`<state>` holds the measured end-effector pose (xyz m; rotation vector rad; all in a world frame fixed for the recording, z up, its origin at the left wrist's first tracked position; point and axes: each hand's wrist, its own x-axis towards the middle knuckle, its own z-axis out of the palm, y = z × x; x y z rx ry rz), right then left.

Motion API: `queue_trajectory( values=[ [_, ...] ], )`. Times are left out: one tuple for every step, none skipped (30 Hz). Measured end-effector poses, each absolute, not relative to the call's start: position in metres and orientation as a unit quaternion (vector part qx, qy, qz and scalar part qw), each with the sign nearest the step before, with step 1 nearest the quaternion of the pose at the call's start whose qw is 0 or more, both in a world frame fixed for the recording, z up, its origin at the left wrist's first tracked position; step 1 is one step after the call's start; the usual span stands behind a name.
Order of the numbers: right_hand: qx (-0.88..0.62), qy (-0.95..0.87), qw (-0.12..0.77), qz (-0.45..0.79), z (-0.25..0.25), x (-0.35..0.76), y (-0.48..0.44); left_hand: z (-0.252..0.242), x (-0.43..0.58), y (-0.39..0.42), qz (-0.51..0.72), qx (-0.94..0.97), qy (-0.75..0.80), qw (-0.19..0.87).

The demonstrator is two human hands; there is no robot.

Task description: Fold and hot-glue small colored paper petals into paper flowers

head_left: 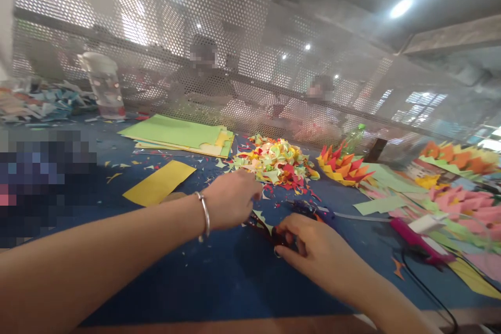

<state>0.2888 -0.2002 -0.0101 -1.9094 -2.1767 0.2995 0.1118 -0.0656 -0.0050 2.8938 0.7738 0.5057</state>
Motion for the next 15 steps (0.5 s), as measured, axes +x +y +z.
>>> queue_trajectory(
  values=[
    [-0.647, -0.752, 0.096, 0.086, -0.010, 0.287, -0.198, -0.008, 0.108, -0.074, 0.156, 0.957, 0.238, 0.053],
    [-0.642, -0.760, 0.077, 0.066, -0.009, 0.286, -0.197, -0.011, 0.104, -0.082, 0.150, 0.962, 0.225, 0.046],
    [-0.637, -0.768, 0.058, 0.045, -0.009, 0.286, -0.195, -0.013, 0.102, -0.088, 0.145, 0.967, 0.208, 0.033],
    [-0.630, -0.775, 0.040, 0.024, -0.009, 0.286, -0.193, -0.015, 0.100, -0.092, 0.144, 0.969, 0.200, 0.022],
    [-0.622, -0.783, 0.025, 0.005, -0.010, 0.286, -0.191, -0.017, 0.099, -0.095, 0.142, 0.971, 0.190, 0.012],
    [-0.615, -0.788, 0.014, -0.010, -0.010, 0.286, -0.189, -0.018, 0.099, -0.096, 0.140, 0.973, 0.183, 0.006],
    [-0.610, -0.792, 0.009, -0.019, -0.010, 0.286, -0.187, -0.018, 0.100, -0.096, 0.136, 0.975, 0.178, 0.004],
    [-0.607, -0.794, 0.006, -0.026, -0.010, 0.285, -0.185, -0.019, 0.101, -0.095, 0.132, 0.976, 0.173, 0.002],
    [-0.606, -0.795, 0.004, -0.030, -0.009, 0.285, -0.183, -0.019, 0.103, -0.094, 0.130, 0.977, 0.168, 0.001],
    [-0.606, -0.795, 0.002, -0.030, -0.009, 0.283, -0.181, -0.019, 0.105, -0.092, 0.127, 0.978, 0.164, -0.004],
    [-0.606, -0.795, 0.001, -0.026, -0.007, 0.282, -0.180, -0.020, 0.106, -0.089, 0.127, 0.980, 0.155, -0.012],
    [-0.606, -0.795, 0.001, -0.017, -0.006, 0.280, -0.178, -0.020, 0.107, -0.086, 0.126, 0.981, 0.148, -0.021],
    [-0.605, -0.796, 0.004, -0.006, -0.004, 0.279, -0.177, -0.019, 0.108, -0.083, 0.124, 0.982, 0.142, -0.030],
    [-0.604, -0.797, 0.008, 0.006, -0.002, 0.278, -0.175, -0.019, 0.107, -0.080, 0.125, 0.981, 0.140, -0.036],
    [-0.604, -0.797, 0.013, 0.014, 0.000, 0.277, -0.174, -0.018, 0.106, -0.077, 0.129, 0.981, 0.139, -0.039]
  ],
)
